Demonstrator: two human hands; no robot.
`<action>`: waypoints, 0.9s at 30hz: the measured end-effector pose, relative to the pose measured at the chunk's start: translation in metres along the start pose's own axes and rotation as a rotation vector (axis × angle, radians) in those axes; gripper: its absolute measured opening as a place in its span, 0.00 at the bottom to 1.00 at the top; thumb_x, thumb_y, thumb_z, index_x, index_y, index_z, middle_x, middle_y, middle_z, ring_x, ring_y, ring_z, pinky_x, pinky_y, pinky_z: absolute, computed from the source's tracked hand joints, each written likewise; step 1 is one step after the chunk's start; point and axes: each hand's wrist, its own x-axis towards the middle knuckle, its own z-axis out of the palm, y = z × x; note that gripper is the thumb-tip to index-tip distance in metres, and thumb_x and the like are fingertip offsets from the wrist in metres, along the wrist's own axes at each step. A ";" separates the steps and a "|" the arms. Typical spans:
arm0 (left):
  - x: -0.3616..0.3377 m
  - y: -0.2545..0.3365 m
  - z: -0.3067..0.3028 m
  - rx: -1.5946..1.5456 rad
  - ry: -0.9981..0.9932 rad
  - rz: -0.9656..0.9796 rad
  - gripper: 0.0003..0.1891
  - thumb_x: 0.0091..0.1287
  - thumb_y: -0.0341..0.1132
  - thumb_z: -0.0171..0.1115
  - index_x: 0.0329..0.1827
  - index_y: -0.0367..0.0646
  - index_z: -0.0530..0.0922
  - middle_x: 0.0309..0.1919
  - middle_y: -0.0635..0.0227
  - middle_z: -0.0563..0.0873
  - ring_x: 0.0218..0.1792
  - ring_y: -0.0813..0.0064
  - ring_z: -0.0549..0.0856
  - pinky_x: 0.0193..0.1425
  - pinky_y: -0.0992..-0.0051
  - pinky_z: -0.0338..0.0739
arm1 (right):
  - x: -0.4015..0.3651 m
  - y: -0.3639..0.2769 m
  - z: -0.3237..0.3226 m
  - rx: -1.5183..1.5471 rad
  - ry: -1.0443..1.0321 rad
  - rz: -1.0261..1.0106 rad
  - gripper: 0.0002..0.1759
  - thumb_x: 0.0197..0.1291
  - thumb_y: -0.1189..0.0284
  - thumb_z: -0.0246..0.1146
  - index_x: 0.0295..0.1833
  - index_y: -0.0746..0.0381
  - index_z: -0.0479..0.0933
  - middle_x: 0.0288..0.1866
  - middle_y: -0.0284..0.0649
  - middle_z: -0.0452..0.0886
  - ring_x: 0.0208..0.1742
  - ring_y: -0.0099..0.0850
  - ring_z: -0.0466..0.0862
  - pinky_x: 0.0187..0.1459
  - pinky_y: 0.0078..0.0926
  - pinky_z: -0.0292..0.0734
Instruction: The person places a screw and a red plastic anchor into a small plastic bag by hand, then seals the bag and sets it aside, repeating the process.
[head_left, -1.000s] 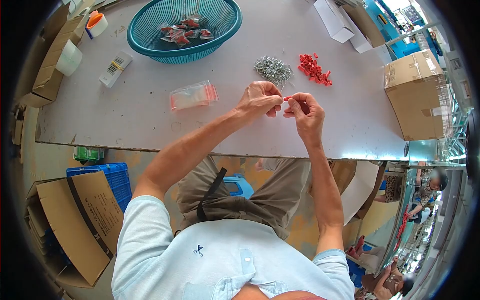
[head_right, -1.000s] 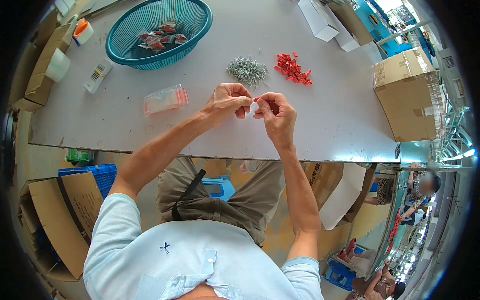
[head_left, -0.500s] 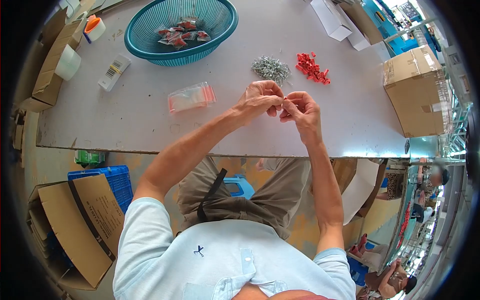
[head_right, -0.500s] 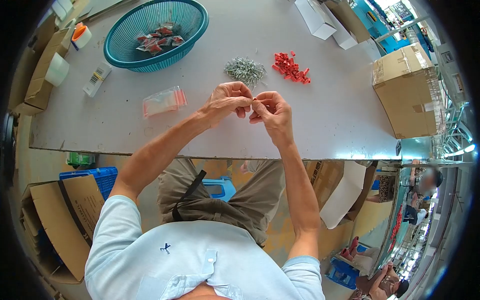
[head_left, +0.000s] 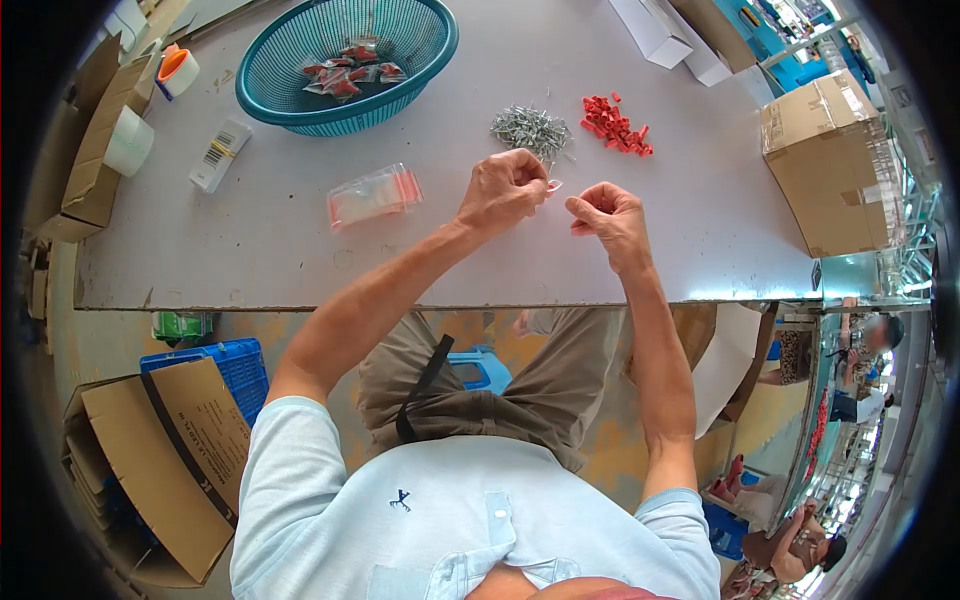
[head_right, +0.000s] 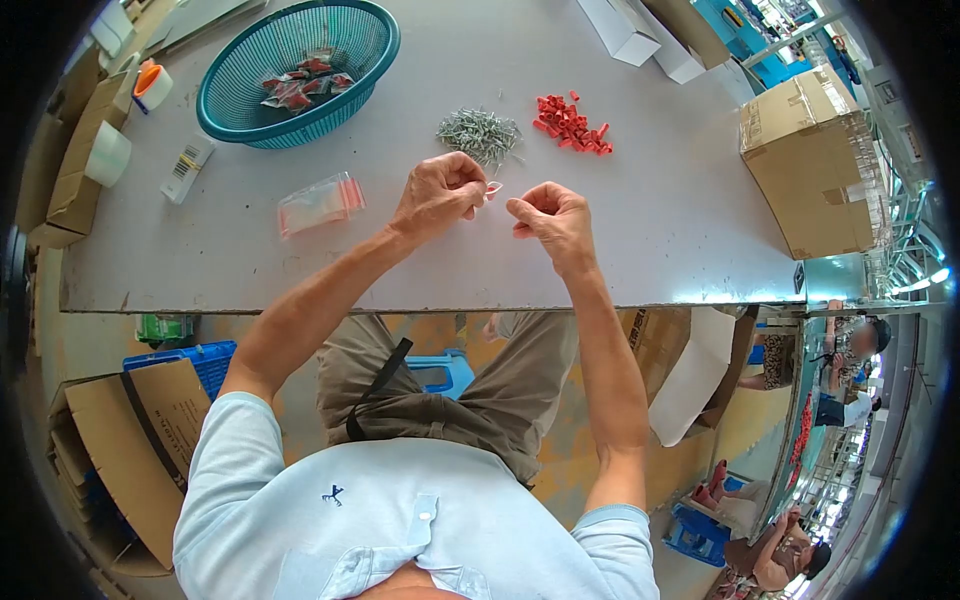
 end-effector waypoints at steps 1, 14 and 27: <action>0.000 0.003 -0.001 0.000 0.002 0.001 0.05 0.68 0.27 0.64 0.43 0.34 0.84 0.29 0.67 0.88 0.29 0.83 0.86 0.32 0.81 0.83 | 0.000 0.001 -0.003 -0.001 -0.001 -0.002 0.08 0.64 0.75 0.77 0.41 0.66 0.85 0.34 0.37 0.88 0.32 0.22 0.88 0.34 0.19 0.88; -0.001 0.005 0.000 -0.038 -0.007 -0.044 0.06 0.68 0.28 0.65 0.43 0.34 0.84 0.31 0.65 0.89 0.29 0.83 0.85 0.33 0.80 0.84 | -0.004 -0.006 0.007 0.061 -0.086 -0.006 0.11 0.77 0.75 0.63 0.58 0.70 0.79 0.45 0.48 0.90 0.42 0.31 0.93 0.46 0.27 0.93; -0.002 0.009 -0.004 -0.045 -0.023 -0.083 0.08 0.65 0.30 0.68 0.43 0.35 0.84 0.30 0.67 0.89 0.30 0.83 0.86 0.34 0.81 0.84 | -0.009 -0.017 0.013 -0.140 0.005 -0.139 0.10 0.72 0.71 0.71 0.48 0.67 0.80 0.36 0.42 0.91 0.37 0.26 0.92 0.38 0.23 0.91</action>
